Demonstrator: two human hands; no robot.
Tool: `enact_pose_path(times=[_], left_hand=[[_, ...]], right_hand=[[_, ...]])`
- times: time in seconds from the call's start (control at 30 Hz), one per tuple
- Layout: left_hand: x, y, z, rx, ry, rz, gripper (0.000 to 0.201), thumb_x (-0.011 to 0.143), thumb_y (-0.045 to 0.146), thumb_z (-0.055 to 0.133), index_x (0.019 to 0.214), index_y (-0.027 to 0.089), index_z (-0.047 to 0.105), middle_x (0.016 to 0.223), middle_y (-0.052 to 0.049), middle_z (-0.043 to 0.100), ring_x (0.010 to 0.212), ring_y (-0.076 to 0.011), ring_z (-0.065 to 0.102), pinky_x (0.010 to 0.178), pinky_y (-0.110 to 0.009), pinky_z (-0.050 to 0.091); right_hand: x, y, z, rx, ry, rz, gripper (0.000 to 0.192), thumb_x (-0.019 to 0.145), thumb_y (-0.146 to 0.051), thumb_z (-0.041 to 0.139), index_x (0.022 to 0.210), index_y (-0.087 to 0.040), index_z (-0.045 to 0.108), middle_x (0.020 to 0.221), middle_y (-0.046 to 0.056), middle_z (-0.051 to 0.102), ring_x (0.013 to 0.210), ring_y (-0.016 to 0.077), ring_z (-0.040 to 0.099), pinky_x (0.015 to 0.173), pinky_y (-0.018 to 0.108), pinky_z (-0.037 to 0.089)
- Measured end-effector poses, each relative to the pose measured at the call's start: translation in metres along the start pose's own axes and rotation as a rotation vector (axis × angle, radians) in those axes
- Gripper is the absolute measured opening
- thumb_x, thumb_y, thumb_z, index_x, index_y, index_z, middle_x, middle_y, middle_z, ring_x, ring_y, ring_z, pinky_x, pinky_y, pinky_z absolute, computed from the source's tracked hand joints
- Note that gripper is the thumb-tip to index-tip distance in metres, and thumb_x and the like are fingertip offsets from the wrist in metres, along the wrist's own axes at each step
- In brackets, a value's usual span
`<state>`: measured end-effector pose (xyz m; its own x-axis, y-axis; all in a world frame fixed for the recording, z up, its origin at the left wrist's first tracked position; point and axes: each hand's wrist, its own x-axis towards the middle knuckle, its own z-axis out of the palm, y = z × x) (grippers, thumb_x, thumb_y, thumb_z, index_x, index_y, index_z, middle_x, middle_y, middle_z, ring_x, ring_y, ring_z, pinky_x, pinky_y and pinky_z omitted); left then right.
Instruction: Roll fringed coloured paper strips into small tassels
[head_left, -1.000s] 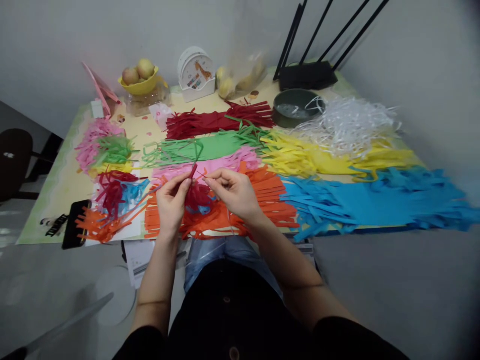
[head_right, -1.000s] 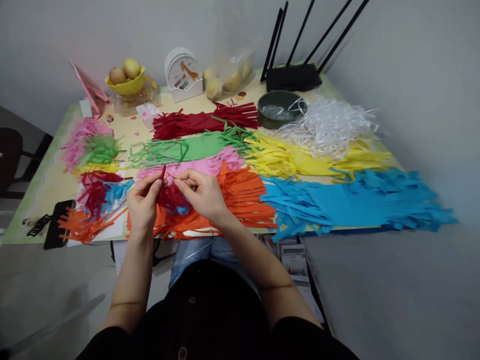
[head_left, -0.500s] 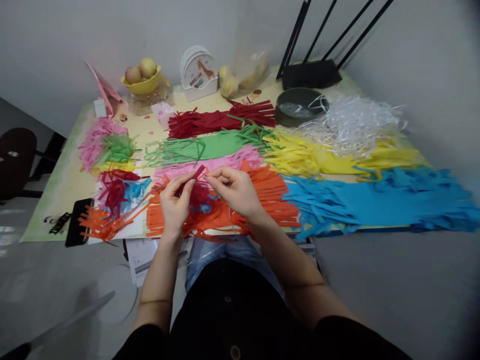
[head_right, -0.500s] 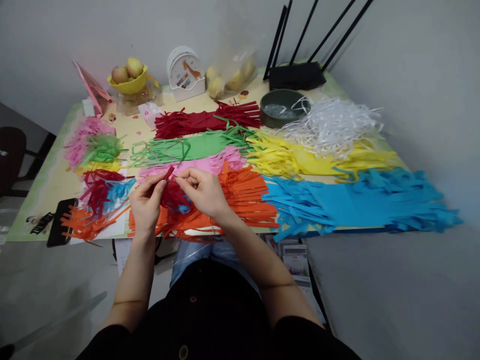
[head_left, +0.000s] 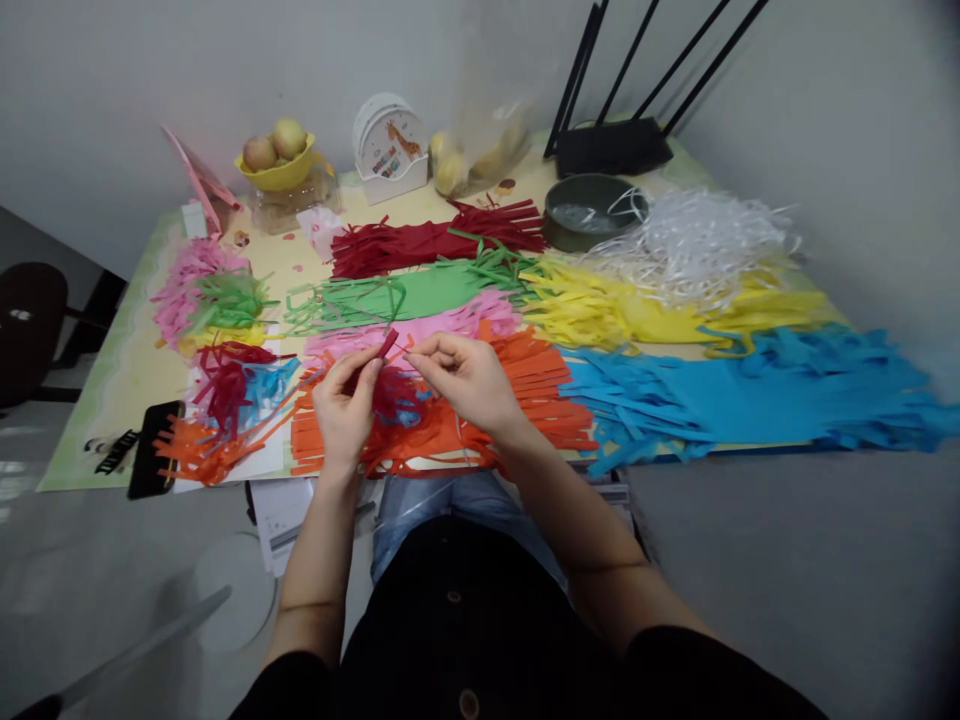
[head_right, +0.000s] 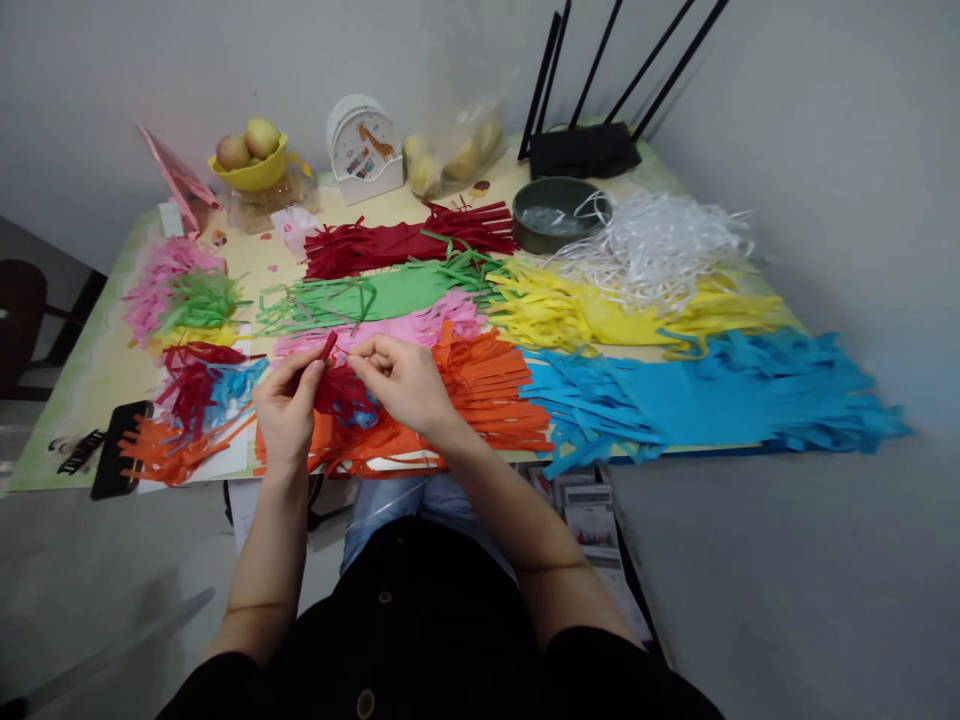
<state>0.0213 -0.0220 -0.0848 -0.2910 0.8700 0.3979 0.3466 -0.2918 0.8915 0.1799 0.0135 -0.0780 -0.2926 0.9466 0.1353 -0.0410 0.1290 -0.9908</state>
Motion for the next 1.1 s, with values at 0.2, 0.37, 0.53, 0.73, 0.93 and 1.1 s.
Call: enact_pose_path(times=[0.2,0.37,0.53,0.73,0.93,1.1], left_hand=[[-0.001,0.001,0.0,0.233,-0.109,0.249,0.018,0.093,0.023,0.061,0.103,0.021,0.075,0.097,-0.005,0.076,0.091,-0.0172,0.068,0.086,-0.031,0.052],[-0.009,-0.004,0.001,0.403,-0.27,0.385,0.018,0.096,0.022,0.055,0.101,0.019,0.072,0.095,-0.008,0.074,0.092,-0.0199,0.066,0.086,-0.034,0.05],[0.012,-0.031,-0.015,0.672,-0.59,0.252,0.018,0.095,0.025,0.056,0.1,0.022,0.073,0.096,-0.008,0.074,0.094,-0.0209,0.066,0.089,-0.034,0.049],[0.093,-0.075,-0.106,1.184,-0.398,-0.129,0.034,0.094,0.018,0.04,0.102,0.01,0.071,0.109,-0.022,0.069,0.111,-0.0309,0.06,0.097,-0.042,0.042],[0.096,-0.095,-0.166,1.44,-0.428,-0.309,0.042,0.094,0.026,0.035,0.107,0.007,0.07,0.101,-0.027,0.07,0.102,-0.0367,0.065,0.088,-0.045,0.045],[0.094,-0.099,-0.161,1.47,-0.469,-0.29,0.047,0.094,0.024,0.034,0.129,0.01,0.062,0.11,-0.024,0.07,0.104,-0.0337,0.066,0.086,-0.041,0.047]], right_hand=[[0.004,0.005,-0.001,0.137,-0.068,0.047,0.049,0.083,-0.047,0.069,0.118,-0.016,0.058,0.054,-0.008,0.058,0.044,0.0075,0.049,0.047,0.019,0.04],[0.012,0.016,-0.006,0.18,-0.185,0.137,0.047,0.075,-0.057,0.074,0.094,-0.015,0.066,0.059,-0.002,0.064,0.044,0.0094,0.053,0.044,0.022,0.045],[0.019,0.027,-0.008,0.211,0.196,0.032,0.032,0.076,-0.048,0.076,0.079,-0.018,0.063,0.057,-0.005,0.058,0.04,0.0059,0.046,0.036,0.017,0.034],[0.019,0.025,-0.005,0.379,0.173,0.038,0.031,0.075,-0.045,0.077,0.08,-0.019,0.06,0.06,-0.005,0.06,0.04,0.0048,0.046,0.035,0.016,0.037],[0.02,0.029,0.001,0.352,0.144,0.084,0.035,0.073,-0.048,0.078,0.079,-0.018,0.061,0.059,-0.005,0.061,0.041,0.0054,0.047,0.037,0.017,0.041],[0.024,0.032,0.009,0.336,0.124,0.08,0.035,0.074,-0.048,0.078,0.081,-0.018,0.062,0.058,-0.005,0.062,0.04,0.0053,0.048,0.036,0.017,0.04]])
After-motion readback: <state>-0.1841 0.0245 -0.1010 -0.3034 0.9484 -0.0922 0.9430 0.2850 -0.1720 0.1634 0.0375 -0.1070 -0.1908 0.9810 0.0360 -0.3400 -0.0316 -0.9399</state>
